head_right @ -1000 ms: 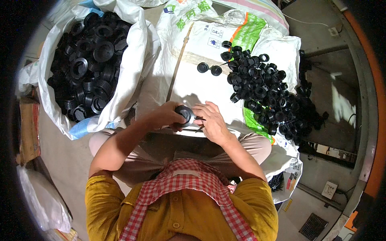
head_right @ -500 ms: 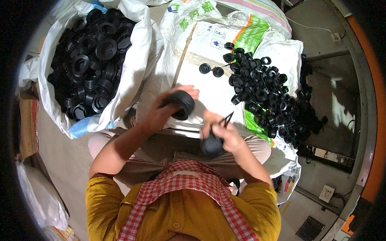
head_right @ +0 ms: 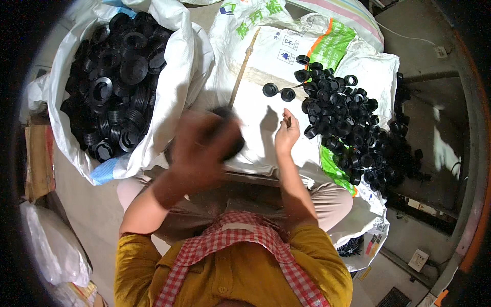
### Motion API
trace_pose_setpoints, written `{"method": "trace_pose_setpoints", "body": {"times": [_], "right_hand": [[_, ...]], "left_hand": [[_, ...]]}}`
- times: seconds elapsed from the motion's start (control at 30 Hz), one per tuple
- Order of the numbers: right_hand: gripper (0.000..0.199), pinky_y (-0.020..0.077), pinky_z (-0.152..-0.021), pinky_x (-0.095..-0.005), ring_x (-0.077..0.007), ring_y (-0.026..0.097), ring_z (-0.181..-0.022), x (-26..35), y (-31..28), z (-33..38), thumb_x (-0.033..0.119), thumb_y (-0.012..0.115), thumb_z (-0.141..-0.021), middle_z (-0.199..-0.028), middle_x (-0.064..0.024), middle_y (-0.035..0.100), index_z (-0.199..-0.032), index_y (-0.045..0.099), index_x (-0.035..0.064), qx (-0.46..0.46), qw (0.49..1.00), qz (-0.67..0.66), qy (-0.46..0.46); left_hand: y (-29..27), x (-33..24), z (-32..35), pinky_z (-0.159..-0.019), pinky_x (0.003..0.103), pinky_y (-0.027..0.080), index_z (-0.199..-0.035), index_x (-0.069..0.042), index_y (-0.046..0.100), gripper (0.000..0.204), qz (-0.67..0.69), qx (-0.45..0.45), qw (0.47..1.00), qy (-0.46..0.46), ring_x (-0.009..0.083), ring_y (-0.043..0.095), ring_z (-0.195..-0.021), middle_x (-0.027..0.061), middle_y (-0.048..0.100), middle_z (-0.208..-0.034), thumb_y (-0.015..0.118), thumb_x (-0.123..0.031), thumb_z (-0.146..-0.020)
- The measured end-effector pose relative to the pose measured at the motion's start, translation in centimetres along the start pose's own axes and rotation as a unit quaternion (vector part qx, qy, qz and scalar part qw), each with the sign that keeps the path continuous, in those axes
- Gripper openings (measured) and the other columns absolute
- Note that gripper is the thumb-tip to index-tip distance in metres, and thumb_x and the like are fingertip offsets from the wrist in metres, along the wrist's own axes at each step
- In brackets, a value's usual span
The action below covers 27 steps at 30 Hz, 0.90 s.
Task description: The person sits on the floor and repeatedly picks up black plastic caps and small black plastic pieces, then presses them together to form assembled units. The assembled units are placed into a white sack to the left.
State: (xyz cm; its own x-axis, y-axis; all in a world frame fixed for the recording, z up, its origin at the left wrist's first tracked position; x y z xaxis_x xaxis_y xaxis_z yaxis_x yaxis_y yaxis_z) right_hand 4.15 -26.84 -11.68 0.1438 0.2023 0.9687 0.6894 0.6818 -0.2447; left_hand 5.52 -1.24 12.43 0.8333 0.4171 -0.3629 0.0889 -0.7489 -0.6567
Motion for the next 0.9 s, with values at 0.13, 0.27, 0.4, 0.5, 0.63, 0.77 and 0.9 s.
{"method": "trace_pose_setpoints", "body": {"times": [0.13, 0.27, 0.4, 0.5, 0.63, 0.77, 0.9], "right_hand": [[0.033, 0.0471, -0.057, -0.0265, -0.0109, 0.055, -0.064, -6.1, 0.5, -6.1, 0.007, 0.053, -0.092, -0.088, -0.0076, 0.064, -0.123, 0.053, -0.0023, 0.059, 0.991, 0.086, 0.084], [0.044, 0.0459, -0.049, -0.0284, -0.0139, 0.053, -0.052, -15.8, 2.2, -14.7, 0.005, 0.055, -0.09, -0.084, -0.01, 0.06, -0.133, 0.044, 0.0047, 0.068, 0.961, 0.268, -0.002], [0.05, 0.0436, -0.046, -0.0287, -0.0137, 0.053, -0.052, -12.7, 7.3, -13.7, 0.009, 0.057, -0.091, -0.083, -0.0046, 0.055, -0.137, 0.039, 0.0077, 0.189, 0.957, 0.128, 0.178], [0.016, 0.0456, -0.052, -0.0298, -0.0133, 0.057, -0.059, -17.6, 5.2, -15.0, 0.013, 0.057, -0.092, -0.073, -0.0029, 0.06, -0.103, 0.064, 0.0043, 0.131, 0.954, 0.268, 0.018], [0.017, 0.0477, -0.064, -0.0336, -0.0246, 0.061, -0.067, -10.9, 4.8, -7.4, 0.011, 0.056, -0.092, -0.076, -0.0136, 0.065, -0.1, 0.065, -0.0014, 0.119, 0.974, 0.195, 0.012], [0.017, 0.0408, -0.058, -0.0212, -0.0058, 0.047, -0.064, -1.6, 1.5, 0.1, 0.009, 0.05, -0.097, -0.075, 0.001, 0.055, -0.103, 0.063, -0.0007, 0.149, 0.985, 0.024, 0.087], [0.018, 0.0414, -0.061, -0.0177, -0.0049, 0.049, -0.067, 6.2, 0.0, 4.2, 0.011, 0.051, -0.097, -0.081, 0.0012, 0.059, -0.108, 0.063, 0.0019, 0.195, 0.973, -0.117, 0.026]], "left_hand": [[-8.5, 6.1, -1.9, -0.092, 0.044, 0.036, -0.123, -0.011, 0.059, 0.057, -0.292, -0.209, 0.927, -0.106, 0.0326, 0.047, -0.111, 0.0176, 0.05, -0.124, 0.073, -0.026, -0.07], [-8.3, 9.3, -0.6, -0.11, 0.055, 0.012, -0.143, -0.019, 0.037, 0.08, -0.352, -0.151, 0.886, -0.261, 0.0508, 0.005, -0.138, 0.0344, 0.013, -0.148, 0.075, -0.031, -0.074], [-6.4, 4.7, -1.2, -0.111, 0.053, 0.015, -0.13, -0.009, 0.051, 0.049, -0.264, -0.21, 0.94, -0.055, 0.0443, 0.014, -0.138, 0.0307, 0.023, -0.144, 0.064, -0.021, -0.084], [0.1, 2.1, -1.4, -0.106, 0.045, 0.033, -0.107, -0.005, 0.065, 0.025, -0.035, -0.032, 0.998, 0.034, 0.0378, 0.039, -0.128, 0.0189, 0.05, -0.13, 0.063, -0.01, -0.083], [6.2, 3.6, 1.3, -0.095, 0.047, 0.044, -0.117, -0.003, 0.056, 0.036, 0.202, 0.202, 0.938, -0.197, 0.0431, 0.048, -0.118, 0.0177, 0.052, -0.128, 0.063, -0.006, -0.082], [9.0, 4.7, 3.4, -0.096, 0.044, 0.044, -0.128, -0.002, 0.048, 0.05, 0.236, 0.23, 0.889, -0.319, 0.0426, 0.049, -0.118, 0.0215, 0.051, -0.128, 0.066, -0.009, -0.082], [11.6, 5.9, 5.1, -0.1, 0.043, 0.039, -0.134, -0.002, 0.042, 0.065, 0.112, 0.105, 0.943, -0.295, 0.0364, 0.05, -0.119, 0.0268, 0.051, -0.125, 0.071, -0.017, -0.077]]}}
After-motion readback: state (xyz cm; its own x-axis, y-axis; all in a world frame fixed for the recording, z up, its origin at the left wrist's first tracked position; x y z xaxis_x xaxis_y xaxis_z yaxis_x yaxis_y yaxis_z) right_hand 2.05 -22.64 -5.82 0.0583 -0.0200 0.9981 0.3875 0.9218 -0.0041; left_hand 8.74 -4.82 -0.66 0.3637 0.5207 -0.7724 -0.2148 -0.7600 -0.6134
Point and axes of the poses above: each hand's wrist, its own z-axis away from the middle knuckle, its own y-axis out of the palm, x = y × z, the point moved 5 cm from there along -z, towards the middle knuckle
